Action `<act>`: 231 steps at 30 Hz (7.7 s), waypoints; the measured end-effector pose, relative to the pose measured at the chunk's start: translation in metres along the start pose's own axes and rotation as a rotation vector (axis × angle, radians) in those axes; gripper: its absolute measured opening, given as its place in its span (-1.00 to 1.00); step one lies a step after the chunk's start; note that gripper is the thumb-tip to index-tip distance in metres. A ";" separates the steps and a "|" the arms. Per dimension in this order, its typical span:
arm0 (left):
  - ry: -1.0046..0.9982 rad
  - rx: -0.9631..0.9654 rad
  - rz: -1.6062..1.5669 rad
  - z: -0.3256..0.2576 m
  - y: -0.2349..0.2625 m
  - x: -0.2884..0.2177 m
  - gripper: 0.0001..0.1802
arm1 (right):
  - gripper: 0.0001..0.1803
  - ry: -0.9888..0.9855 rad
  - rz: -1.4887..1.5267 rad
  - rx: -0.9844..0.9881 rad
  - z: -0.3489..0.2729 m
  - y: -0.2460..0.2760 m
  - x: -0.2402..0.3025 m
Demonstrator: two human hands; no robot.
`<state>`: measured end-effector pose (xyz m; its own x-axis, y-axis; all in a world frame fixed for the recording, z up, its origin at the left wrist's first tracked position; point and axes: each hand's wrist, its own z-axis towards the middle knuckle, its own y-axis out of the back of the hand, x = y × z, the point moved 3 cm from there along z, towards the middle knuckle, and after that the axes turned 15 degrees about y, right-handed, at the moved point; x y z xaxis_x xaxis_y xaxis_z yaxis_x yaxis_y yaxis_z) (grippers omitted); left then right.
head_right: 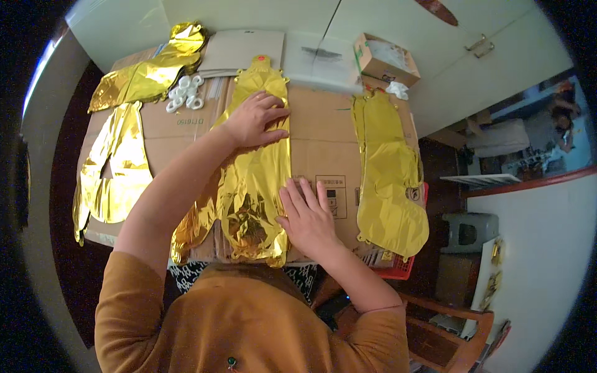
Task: Folding gold-colored foil balloons into flat square shapes on a cardboard workspace.
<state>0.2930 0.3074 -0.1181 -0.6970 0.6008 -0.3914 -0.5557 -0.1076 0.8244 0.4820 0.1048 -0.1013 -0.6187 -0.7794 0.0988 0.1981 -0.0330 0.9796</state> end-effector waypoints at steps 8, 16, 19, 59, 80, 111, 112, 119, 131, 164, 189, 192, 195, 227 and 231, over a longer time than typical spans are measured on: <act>-0.008 -0.042 0.019 -0.001 -0.004 0.003 -0.43 | -0.35 0.069 0.035 0.065 -0.031 0.015 0.028; 0.021 0.011 0.003 -0.001 -0.002 0.003 -0.42 | -0.57 0.026 0.419 -0.171 -0.025 0.024 -0.020; 0.021 0.016 0.004 0.001 -0.003 0.002 -0.42 | -0.55 -0.018 0.293 -0.294 0.011 0.018 -0.048; 1.129 0.156 0.430 -0.233 0.149 -0.067 -0.35 | -0.45 0.202 0.142 0.053 0.081 0.019 -0.037; 0.754 0.404 -0.931 -0.160 0.119 -0.118 -0.76 | -0.52 0.229 0.129 0.112 0.090 0.020 -0.038; 0.138 0.126 0.030 -0.146 0.077 -0.025 -0.48 | -0.56 0.423 0.235 -0.267 0.086 0.005 0.037; 0.140 0.122 -0.003 -0.144 0.078 -0.024 -0.51 | -0.53 0.405 0.245 -0.225 0.084 -0.002 0.042; 0.128 0.069 -0.012 -0.120 0.079 -0.003 -0.66 | -0.46 0.396 0.134 -0.144 0.082 -0.008 0.048; 0.090 0.051 0.204 -0.092 0.072 0.045 -0.48 | -0.43 0.405 0.109 -0.130 0.078 -0.011 0.050; 0.186 0.075 0.318 -0.098 0.063 0.047 -0.04 | -0.41 0.349 0.097 -0.123 0.049 -0.010 0.088; 0.415 0.021 0.084 -0.124 0.066 -0.017 -0.62 | -0.43 0.298 0.122 -0.050 0.047 -0.003 0.084; 0.269 -0.027 0.160 -0.134 0.067 -0.022 -0.64 | -0.42 0.310 0.133 -0.033 0.048 -0.003 0.086; 0.227 -0.138 0.225 -0.126 0.060 -0.008 -0.64 | -0.43 0.315 0.135 -0.038 0.049 -0.002 0.087; 0.266 -0.067 0.111 -0.104 0.069 0.012 -0.50 | -0.48 0.347 0.173 -0.221 0.065 0.010 0.047; 0.254 -0.060 0.124 -0.101 0.068 0.015 -0.47 | -0.49 0.351 0.160 -0.182 0.070 0.007 0.050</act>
<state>0.1995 0.2288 -0.1095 -0.8483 0.3631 -0.3855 -0.4799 -0.2193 0.8495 0.3992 0.1096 -0.0771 -0.2792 -0.9483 0.1511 0.4211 0.0205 0.9068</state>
